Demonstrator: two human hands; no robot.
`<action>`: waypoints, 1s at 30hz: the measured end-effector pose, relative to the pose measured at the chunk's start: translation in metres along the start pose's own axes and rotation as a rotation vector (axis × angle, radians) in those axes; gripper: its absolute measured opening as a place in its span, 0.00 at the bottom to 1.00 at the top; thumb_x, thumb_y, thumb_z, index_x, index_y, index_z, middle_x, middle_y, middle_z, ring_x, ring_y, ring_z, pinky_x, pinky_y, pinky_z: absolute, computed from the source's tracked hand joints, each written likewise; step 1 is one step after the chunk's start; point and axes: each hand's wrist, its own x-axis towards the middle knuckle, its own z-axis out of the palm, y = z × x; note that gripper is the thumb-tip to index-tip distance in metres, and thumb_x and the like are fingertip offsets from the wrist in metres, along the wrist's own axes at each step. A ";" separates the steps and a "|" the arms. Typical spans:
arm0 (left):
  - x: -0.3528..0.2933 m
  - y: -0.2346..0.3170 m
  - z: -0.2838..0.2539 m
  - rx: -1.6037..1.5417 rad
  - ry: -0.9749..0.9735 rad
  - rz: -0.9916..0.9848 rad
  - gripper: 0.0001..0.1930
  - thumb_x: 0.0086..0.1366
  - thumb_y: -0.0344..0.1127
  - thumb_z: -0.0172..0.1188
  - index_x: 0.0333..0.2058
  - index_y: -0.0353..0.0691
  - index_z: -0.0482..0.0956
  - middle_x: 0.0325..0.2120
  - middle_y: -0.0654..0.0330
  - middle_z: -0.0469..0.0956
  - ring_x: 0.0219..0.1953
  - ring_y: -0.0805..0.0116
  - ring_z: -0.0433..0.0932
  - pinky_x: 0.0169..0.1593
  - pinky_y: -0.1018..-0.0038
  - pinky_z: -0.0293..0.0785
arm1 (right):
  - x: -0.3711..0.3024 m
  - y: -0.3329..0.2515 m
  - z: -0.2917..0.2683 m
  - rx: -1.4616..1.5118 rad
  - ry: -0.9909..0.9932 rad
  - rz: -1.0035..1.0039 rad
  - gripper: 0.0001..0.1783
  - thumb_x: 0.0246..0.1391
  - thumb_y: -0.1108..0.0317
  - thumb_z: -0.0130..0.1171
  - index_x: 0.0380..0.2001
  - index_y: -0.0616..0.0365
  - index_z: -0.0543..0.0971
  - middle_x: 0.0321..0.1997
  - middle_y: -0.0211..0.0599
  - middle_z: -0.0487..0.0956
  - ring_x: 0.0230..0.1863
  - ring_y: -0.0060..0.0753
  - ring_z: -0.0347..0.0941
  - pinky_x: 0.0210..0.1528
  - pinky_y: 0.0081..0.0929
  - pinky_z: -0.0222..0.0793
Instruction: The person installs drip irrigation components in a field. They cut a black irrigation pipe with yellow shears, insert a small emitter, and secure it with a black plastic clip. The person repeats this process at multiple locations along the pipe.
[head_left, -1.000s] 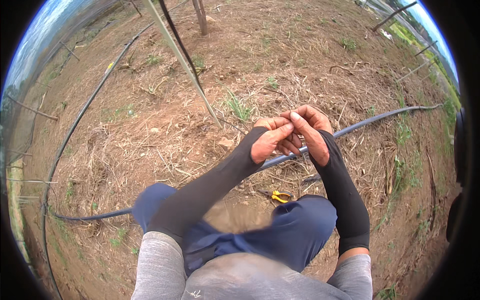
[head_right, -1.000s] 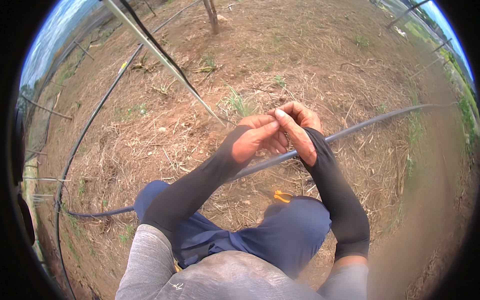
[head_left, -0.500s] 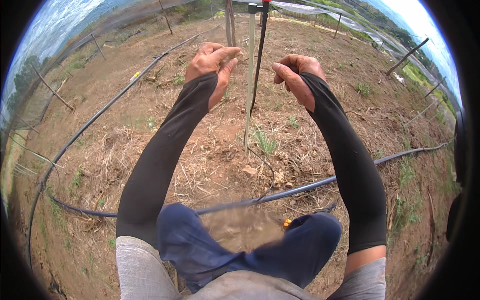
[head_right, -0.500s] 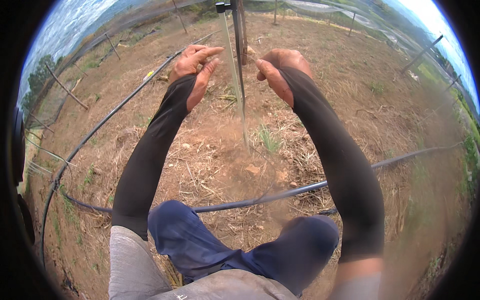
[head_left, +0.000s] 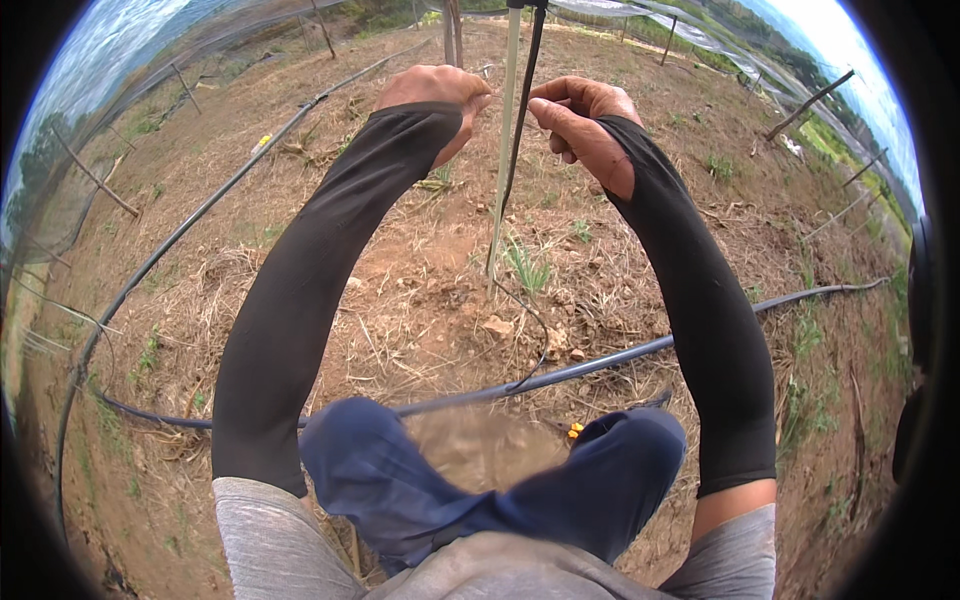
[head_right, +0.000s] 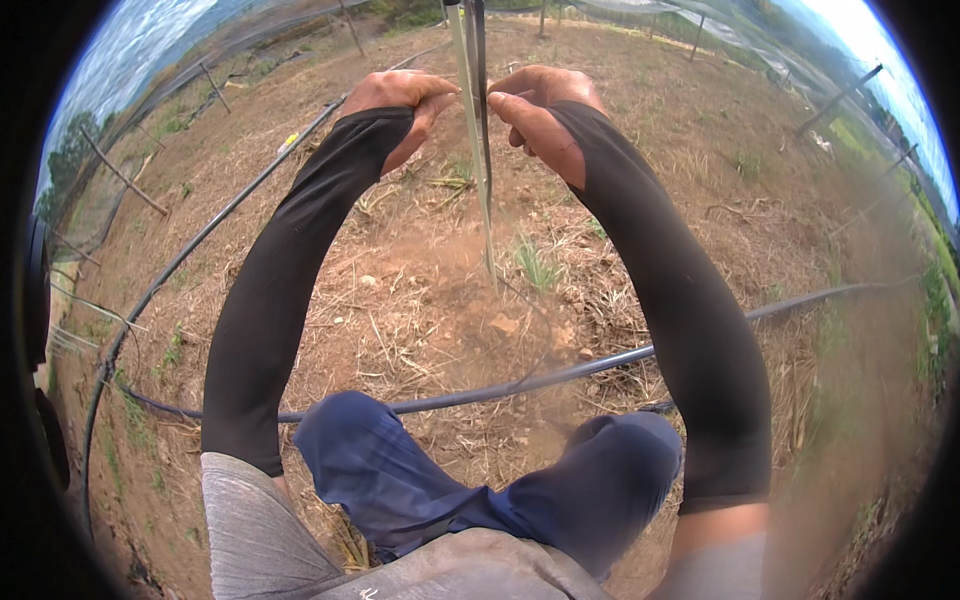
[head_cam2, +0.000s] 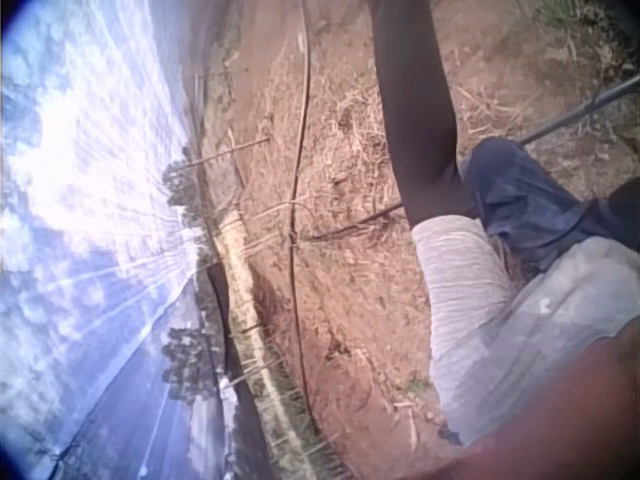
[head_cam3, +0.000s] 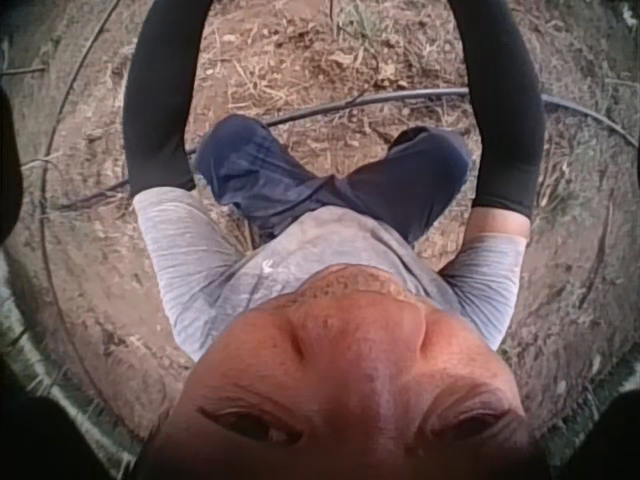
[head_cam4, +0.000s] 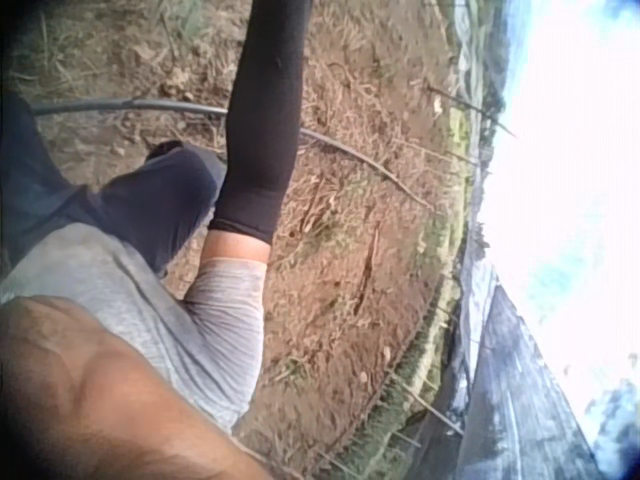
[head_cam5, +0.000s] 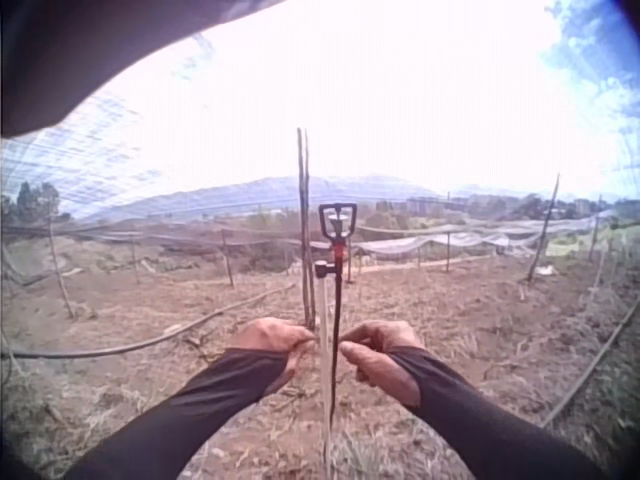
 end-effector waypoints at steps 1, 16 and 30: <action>-0.003 0.001 0.000 -0.015 -0.008 -0.030 0.10 0.64 0.35 0.57 0.40 0.42 0.84 0.27 0.56 0.82 0.30 0.59 0.81 0.38 0.67 0.77 | -0.003 -0.001 -0.001 0.037 -0.021 0.025 0.14 0.60 0.63 0.60 0.43 0.62 0.79 0.32 0.29 0.79 0.28 0.16 0.72 0.29 0.16 0.69; -0.011 0.021 -0.026 -1.044 -0.329 -0.587 0.12 0.64 0.40 0.58 0.34 0.35 0.82 0.24 0.56 0.83 0.20 0.75 0.80 0.21 0.82 0.70 | -0.018 0.007 0.029 0.349 0.166 0.024 0.13 0.56 0.66 0.64 0.40 0.65 0.82 0.34 0.38 0.82 0.33 0.23 0.78 0.39 0.21 0.75; -0.033 0.027 -0.019 -1.220 -0.079 -0.504 0.10 0.64 0.33 0.56 0.32 0.29 0.78 0.19 0.54 0.78 0.16 0.67 0.77 0.19 0.71 0.75 | -0.013 0.032 0.028 -0.266 0.144 -0.309 0.17 0.63 0.63 0.56 0.49 0.63 0.79 0.37 0.26 0.78 0.35 0.15 0.67 0.37 0.18 0.61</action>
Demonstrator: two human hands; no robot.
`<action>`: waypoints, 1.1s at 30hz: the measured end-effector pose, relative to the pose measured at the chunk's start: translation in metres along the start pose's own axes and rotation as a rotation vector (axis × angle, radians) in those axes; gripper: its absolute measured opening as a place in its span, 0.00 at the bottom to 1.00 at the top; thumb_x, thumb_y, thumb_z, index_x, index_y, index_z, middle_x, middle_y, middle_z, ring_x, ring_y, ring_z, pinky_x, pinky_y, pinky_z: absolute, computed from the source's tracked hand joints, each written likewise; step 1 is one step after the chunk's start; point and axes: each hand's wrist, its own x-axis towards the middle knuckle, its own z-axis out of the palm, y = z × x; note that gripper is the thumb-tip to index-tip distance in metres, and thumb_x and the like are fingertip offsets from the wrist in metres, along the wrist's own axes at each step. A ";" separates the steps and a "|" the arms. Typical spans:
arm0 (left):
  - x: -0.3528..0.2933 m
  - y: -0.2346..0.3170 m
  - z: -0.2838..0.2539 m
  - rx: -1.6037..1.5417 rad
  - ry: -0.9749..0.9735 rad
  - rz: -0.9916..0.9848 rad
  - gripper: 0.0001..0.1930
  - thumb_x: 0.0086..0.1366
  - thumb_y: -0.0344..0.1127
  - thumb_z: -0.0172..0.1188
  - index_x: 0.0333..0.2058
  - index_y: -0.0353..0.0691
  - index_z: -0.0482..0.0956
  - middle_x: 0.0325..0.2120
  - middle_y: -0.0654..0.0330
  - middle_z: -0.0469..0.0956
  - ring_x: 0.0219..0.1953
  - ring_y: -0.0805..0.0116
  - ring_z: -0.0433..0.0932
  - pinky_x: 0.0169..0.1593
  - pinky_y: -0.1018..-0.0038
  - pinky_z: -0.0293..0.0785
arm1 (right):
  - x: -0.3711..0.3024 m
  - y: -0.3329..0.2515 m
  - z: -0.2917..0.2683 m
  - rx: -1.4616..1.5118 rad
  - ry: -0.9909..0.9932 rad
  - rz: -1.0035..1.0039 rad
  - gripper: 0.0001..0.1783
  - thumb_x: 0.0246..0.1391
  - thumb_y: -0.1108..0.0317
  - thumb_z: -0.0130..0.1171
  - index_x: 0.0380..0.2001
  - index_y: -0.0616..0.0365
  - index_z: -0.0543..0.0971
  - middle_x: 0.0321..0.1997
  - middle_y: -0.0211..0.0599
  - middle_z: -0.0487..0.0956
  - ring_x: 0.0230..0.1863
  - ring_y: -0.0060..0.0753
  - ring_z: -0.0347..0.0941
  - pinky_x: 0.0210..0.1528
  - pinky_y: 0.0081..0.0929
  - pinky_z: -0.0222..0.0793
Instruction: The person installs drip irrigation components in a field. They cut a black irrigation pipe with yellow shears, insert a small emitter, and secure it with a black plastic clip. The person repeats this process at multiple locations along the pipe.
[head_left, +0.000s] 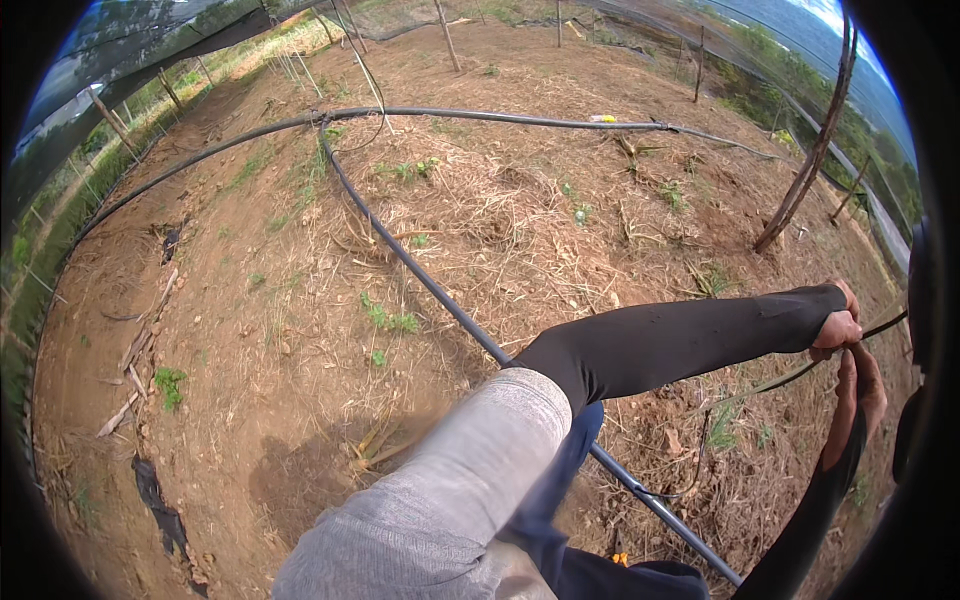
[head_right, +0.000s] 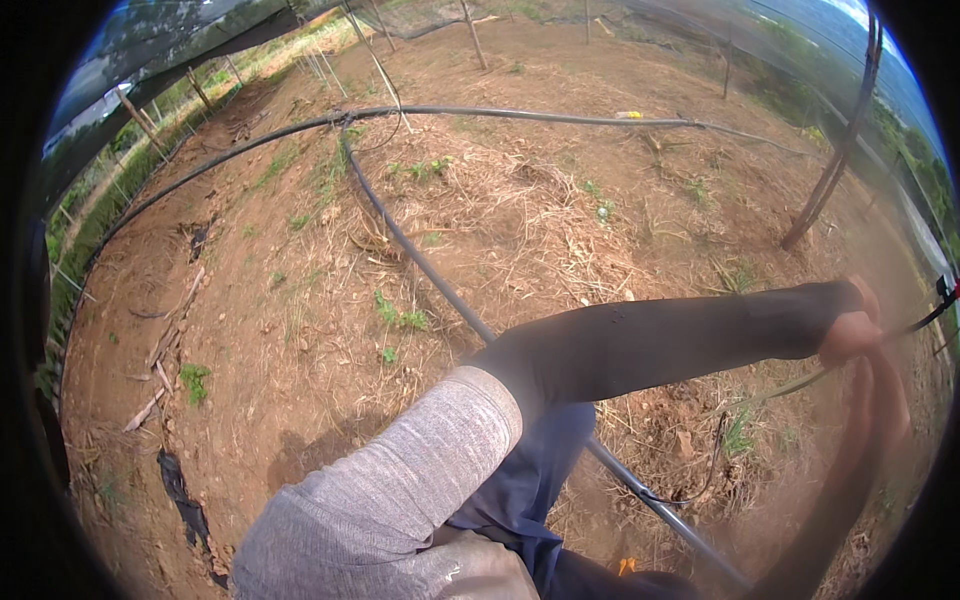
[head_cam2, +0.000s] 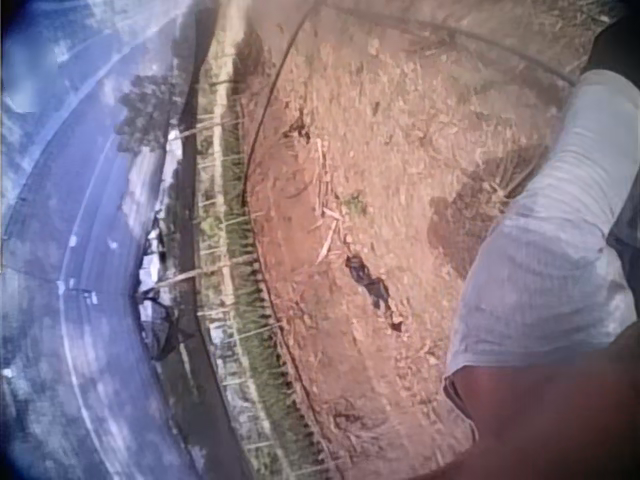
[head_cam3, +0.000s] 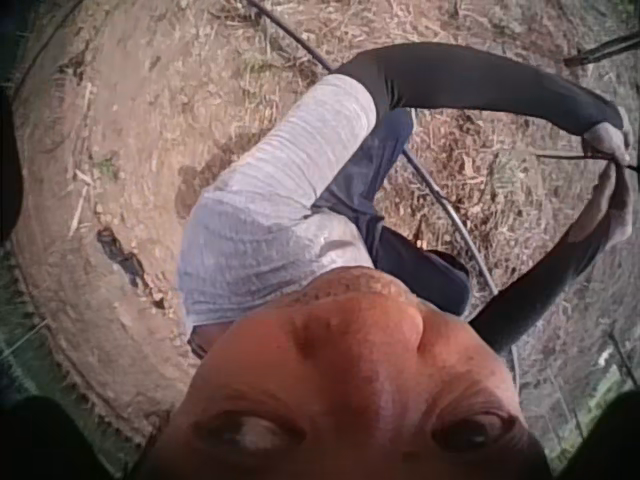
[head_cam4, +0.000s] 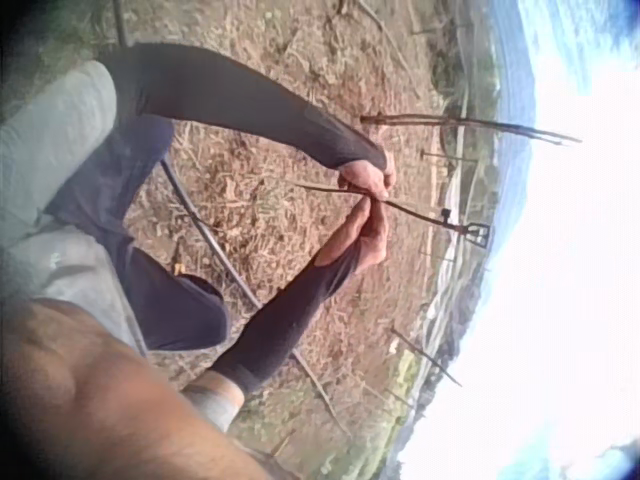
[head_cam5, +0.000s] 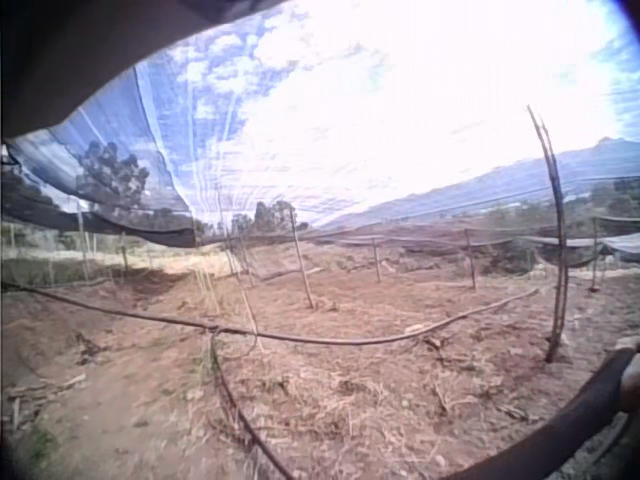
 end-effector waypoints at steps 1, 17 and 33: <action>-0.006 0.000 0.000 -0.013 0.026 0.001 0.10 0.64 0.33 0.56 0.32 0.29 0.78 0.19 0.53 0.78 0.17 0.67 0.77 0.19 0.71 0.75 | 0.001 0.000 0.000 0.066 -0.043 0.063 0.17 0.62 0.63 0.57 0.48 0.63 0.79 0.35 0.25 0.77 0.34 0.15 0.66 0.36 0.18 0.60; -0.010 0.007 0.019 -0.244 -0.045 0.090 0.17 0.61 0.34 0.58 0.40 0.22 0.72 0.31 0.44 0.78 0.30 0.61 0.82 0.32 0.73 0.80 | 0.018 0.055 -0.010 0.147 -0.012 -0.002 0.10 0.61 0.66 0.58 0.40 0.62 0.79 0.33 0.28 0.78 0.33 0.18 0.69 0.37 0.18 0.63; -0.011 -0.002 0.019 0.708 0.227 0.142 0.14 0.66 0.41 0.52 0.40 0.35 0.76 0.23 0.59 0.80 0.25 0.73 0.82 0.32 0.74 0.77 | 0.001 -0.032 -0.013 -0.208 -0.029 -0.116 0.07 0.54 0.70 0.60 0.36 0.56 0.80 0.34 0.40 0.81 0.35 0.38 0.79 0.39 0.30 0.74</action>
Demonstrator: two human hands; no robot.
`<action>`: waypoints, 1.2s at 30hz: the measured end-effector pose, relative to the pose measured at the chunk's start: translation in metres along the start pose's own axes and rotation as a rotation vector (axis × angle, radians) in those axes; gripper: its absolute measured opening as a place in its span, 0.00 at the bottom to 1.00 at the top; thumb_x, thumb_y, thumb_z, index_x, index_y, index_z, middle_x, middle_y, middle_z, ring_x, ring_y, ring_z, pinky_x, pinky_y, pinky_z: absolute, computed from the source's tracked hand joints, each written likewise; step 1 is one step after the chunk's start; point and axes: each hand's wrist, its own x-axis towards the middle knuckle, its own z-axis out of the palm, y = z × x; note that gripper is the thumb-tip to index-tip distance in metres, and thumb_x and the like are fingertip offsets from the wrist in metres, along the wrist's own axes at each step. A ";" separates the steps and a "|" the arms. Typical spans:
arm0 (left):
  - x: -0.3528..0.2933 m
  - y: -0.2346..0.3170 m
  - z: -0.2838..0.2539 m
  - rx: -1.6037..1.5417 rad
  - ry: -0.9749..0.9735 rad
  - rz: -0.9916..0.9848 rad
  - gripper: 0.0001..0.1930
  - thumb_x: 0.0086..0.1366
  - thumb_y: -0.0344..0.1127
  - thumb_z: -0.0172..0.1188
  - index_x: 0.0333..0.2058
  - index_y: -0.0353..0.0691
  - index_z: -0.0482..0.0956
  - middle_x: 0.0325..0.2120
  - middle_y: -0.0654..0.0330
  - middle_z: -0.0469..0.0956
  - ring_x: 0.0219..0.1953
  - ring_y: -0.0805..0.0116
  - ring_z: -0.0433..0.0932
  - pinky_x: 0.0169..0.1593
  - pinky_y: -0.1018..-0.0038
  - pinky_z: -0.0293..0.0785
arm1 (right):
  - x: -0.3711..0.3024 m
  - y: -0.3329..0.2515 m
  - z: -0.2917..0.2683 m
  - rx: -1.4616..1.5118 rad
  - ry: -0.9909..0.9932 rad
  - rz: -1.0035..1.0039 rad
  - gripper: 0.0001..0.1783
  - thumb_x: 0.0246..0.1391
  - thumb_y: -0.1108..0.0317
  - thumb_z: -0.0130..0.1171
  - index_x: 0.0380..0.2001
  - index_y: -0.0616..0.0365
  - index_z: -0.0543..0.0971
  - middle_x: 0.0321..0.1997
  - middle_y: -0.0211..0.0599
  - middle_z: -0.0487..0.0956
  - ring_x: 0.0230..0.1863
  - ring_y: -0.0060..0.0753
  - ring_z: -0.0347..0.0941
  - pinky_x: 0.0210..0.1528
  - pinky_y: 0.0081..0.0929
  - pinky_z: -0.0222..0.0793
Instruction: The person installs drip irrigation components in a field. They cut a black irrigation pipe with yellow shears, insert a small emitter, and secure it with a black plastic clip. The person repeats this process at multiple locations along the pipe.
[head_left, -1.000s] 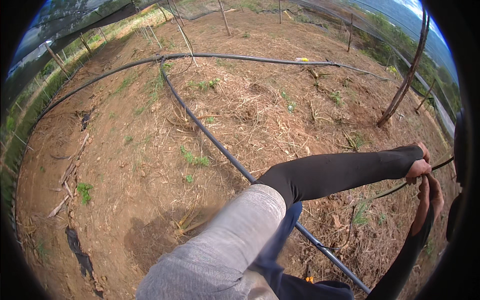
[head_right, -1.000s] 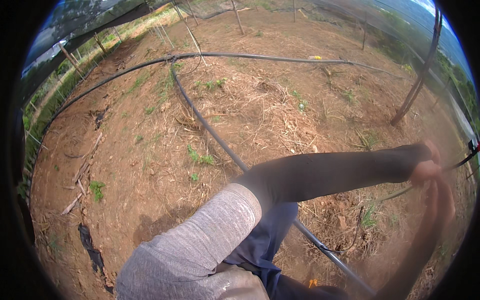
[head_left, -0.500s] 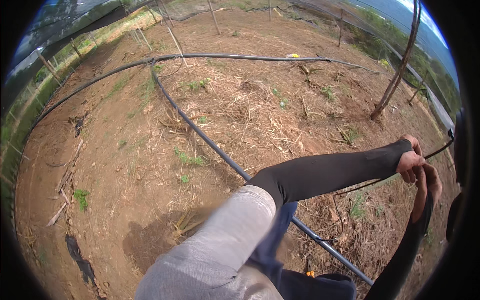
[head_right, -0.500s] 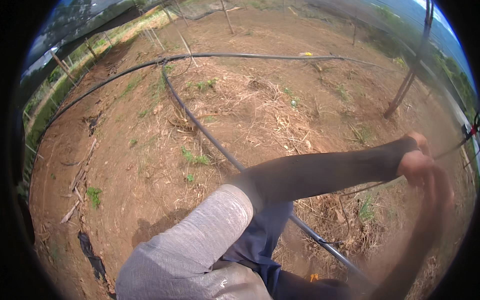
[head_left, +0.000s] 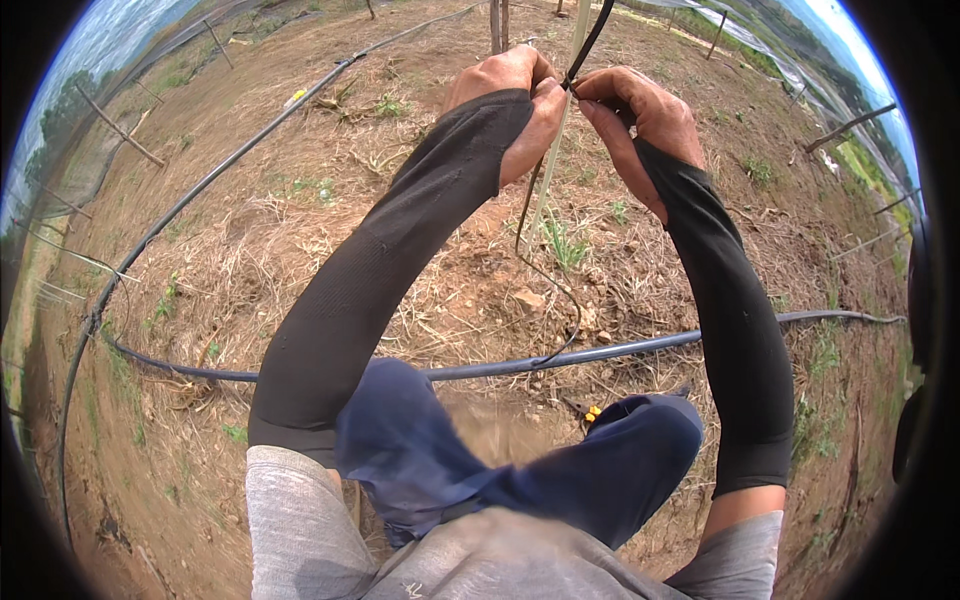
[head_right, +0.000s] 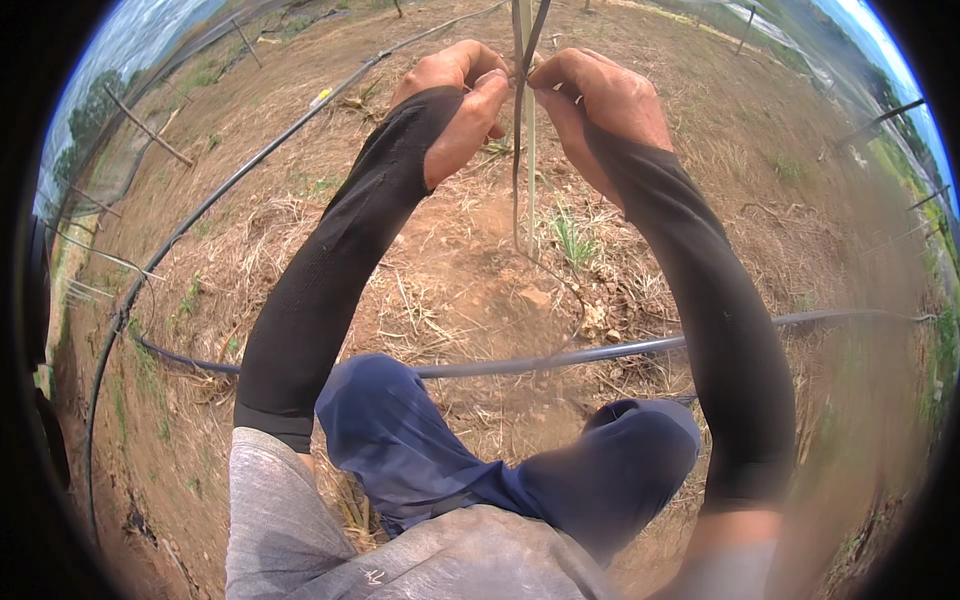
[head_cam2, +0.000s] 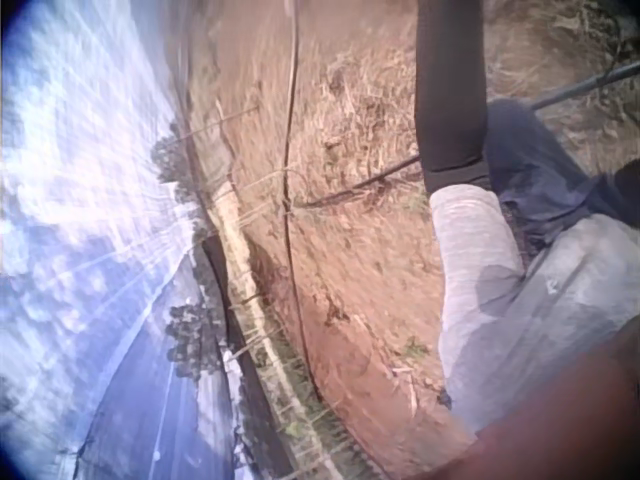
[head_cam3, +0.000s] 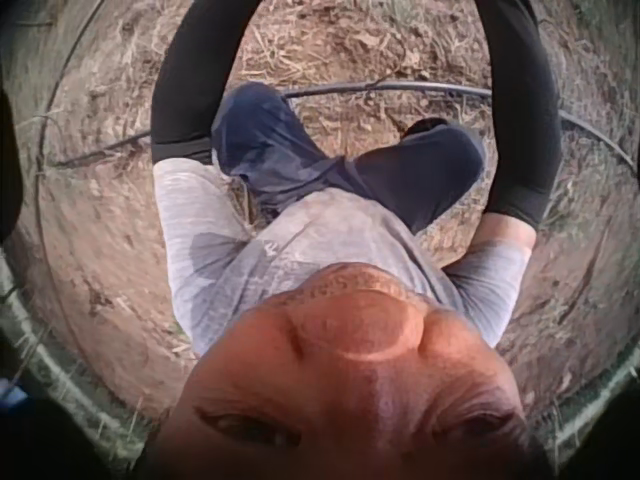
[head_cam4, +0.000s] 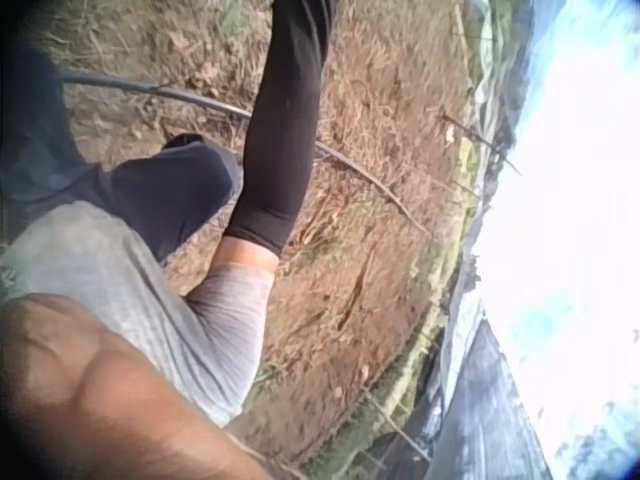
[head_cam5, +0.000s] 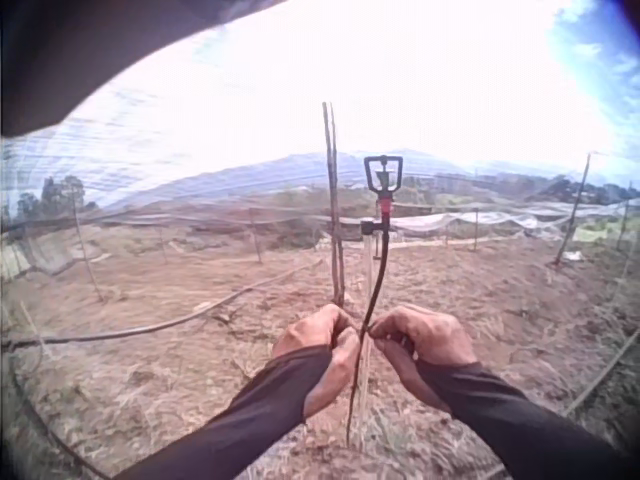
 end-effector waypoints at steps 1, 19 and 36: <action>0.001 -0.001 0.003 -0.016 0.006 0.008 0.14 0.67 0.41 0.52 0.40 0.35 0.76 0.23 0.59 0.80 0.26 0.73 0.82 0.32 0.74 0.77 | -0.001 0.002 -0.001 -0.005 0.013 -0.023 0.06 0.54 0.70 0.60 0.36 0.56 0.80 0.34 0.40 0.81 0.36 0.39 0.79 0.39 0.31 0.73; 0.015 -0.010 0.005 -0.340 0.075 0.060 0.13 0.66 0.42 0.60 0.36 0.35 0.77 0.25 0.59 0.81 0.28 0.72 0.83 0.35 0.76 0.80 | 0.003 0.029 -0.001 -0.031 0.074 -0.100 0.05 0.56 0.68 0.60 0.37 0.48 0.80 0.34 0.34 0.81 0.36 0.37 0.79 0.38 0.32 0.74; 0.023 0.031 0.015 0.004 0.191 0.031 0.07 0.64 0.33 0.57 0.31 0.36 0.80 0.21 0.59 0.79 0.25 0.75 0.78 0.30 0.76 0.74 | -0.013 0.021 0.047 0.676 0.149 0.267 0.12 0.54 0.65 0.63 0.34 0.64 0.80 0.31 0.38 0.82 0.33 0.24 0.77 0.39 0.23 0.74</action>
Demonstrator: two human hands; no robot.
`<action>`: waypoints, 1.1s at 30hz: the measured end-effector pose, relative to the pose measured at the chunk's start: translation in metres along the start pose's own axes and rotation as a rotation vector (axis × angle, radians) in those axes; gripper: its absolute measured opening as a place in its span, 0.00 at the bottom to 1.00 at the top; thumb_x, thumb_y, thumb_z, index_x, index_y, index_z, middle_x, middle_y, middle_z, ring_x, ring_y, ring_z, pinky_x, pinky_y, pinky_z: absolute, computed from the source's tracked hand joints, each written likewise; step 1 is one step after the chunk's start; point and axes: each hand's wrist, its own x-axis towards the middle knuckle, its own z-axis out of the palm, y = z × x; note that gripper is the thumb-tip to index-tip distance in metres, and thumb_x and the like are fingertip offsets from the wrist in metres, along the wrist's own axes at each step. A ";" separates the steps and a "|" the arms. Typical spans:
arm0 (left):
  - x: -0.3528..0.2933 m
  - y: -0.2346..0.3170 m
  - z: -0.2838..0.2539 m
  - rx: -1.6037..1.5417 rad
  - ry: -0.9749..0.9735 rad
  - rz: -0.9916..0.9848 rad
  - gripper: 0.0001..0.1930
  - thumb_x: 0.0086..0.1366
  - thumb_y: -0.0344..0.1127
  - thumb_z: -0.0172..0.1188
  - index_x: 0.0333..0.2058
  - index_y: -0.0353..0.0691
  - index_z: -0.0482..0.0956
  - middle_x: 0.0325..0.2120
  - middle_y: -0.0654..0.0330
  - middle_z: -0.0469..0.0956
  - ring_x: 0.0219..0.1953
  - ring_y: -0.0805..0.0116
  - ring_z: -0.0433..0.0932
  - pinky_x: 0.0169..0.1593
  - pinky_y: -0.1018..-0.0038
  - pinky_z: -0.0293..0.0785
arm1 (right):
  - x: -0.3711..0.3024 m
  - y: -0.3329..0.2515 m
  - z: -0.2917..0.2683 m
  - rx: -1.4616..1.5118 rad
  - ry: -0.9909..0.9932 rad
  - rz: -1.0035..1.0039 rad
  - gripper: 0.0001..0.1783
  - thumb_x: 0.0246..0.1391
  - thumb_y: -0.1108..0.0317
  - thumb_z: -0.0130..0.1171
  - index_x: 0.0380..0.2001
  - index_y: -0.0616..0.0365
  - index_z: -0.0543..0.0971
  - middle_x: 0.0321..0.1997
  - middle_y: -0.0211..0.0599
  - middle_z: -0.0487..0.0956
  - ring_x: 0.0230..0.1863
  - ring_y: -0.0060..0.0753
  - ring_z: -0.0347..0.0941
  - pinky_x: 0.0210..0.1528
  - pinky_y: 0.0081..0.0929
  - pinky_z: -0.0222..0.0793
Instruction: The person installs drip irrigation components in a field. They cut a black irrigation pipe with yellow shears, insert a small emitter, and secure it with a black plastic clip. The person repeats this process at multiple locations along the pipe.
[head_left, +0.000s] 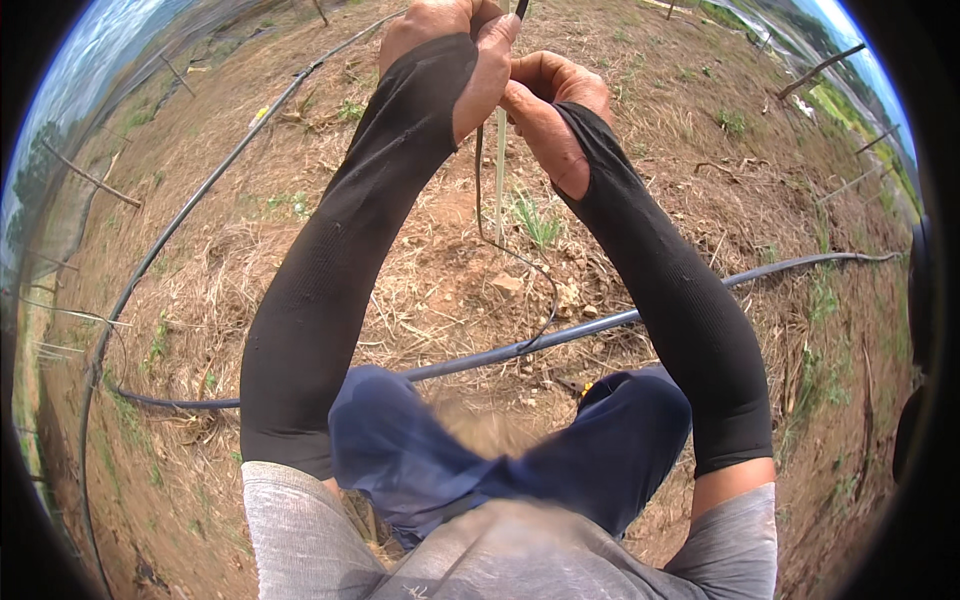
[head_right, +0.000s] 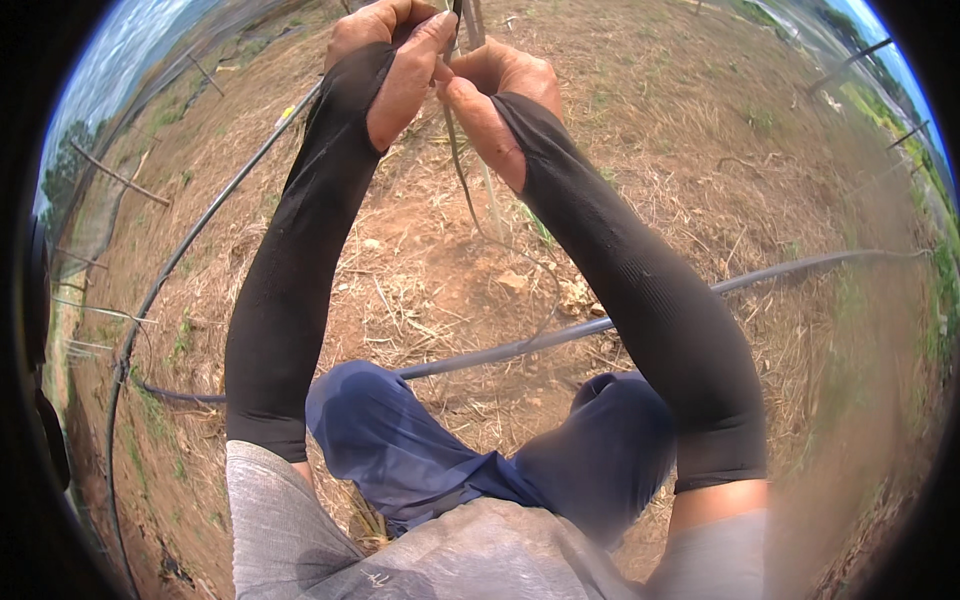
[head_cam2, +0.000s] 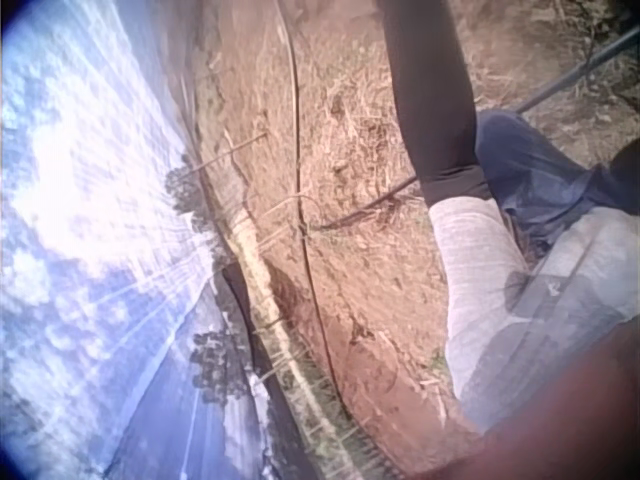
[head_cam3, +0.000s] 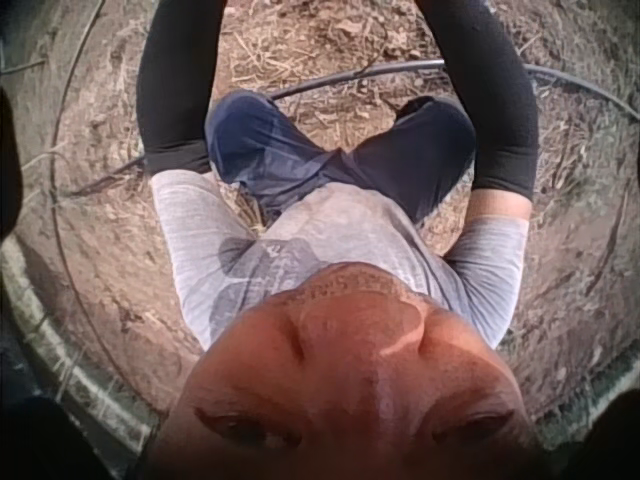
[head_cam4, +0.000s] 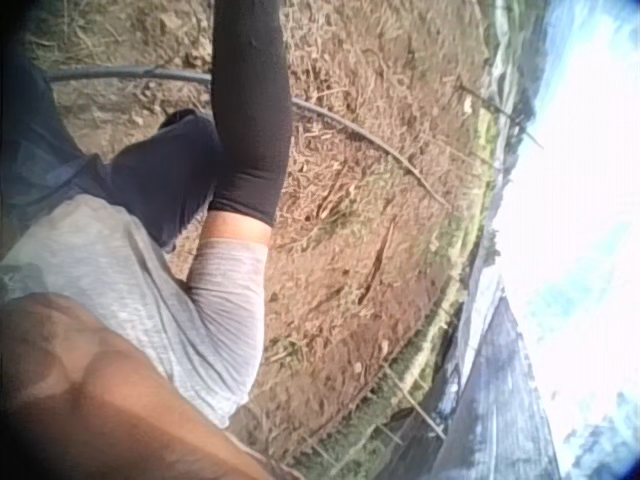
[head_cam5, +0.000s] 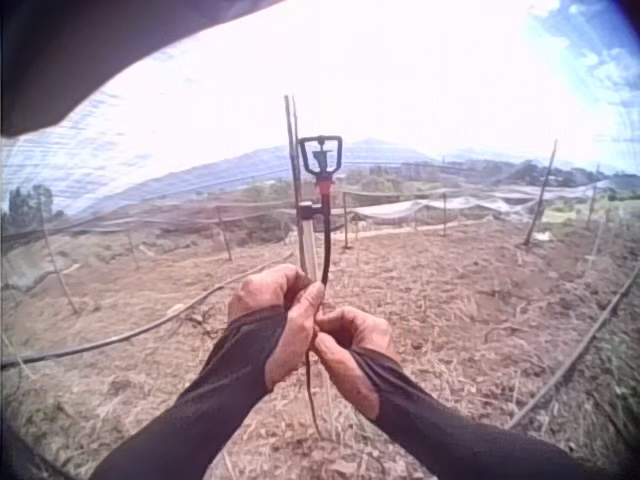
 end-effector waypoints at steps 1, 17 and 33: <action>-0.003 0.005 0.002 0.126 0.048 0.105 0.08 0.64 0.33 0.58 0.31 0.35 0.80 0.21 0.58 0.80 0.24 0.75 0.78 0.30 0.76 0.73 | -0.002 0.001 -0.001 0.046 0.004 0.037 0.10 0.56 0.67 0.64 0.35 0.63 0.80 0.31 0.35 0.82 0.33 0.21 0.77 0.39 0.19 0.74; -0.031 -0.067 0.030 -0.217 0.110 0.318 0.14 0.58 0.23 0.64 0.43 0.40 0.76 0.35 0.60 0.77 0.36 0.72 0.79 0.37 0.79 0.78 | 0.009 -0.059 -0.010 -0.578 0.150 -0.458 0.11 0.54 0.69 0.64 0.41 0.58 0.80 0.34 0.35 0.79 0.29 0.26 0.78 0.30 0.22 0.74; -0.028 -0.068 0.029 -0.077 0.331 0.616 0.17 0.53 0.20 0.67 0.42 0.42 0.82 0.38 0.58 0.81 0.35 0.70 0.83 0.37 0.77 0.81 | 0.030 -0.033 -0.006 -0.678 0.202 -0.633 0.06 0.48 0.68 0.65 0.32 0.50 0.80 0.32 0.30 0.79 0.32 0.33 0.79 0.34 0.29 0.75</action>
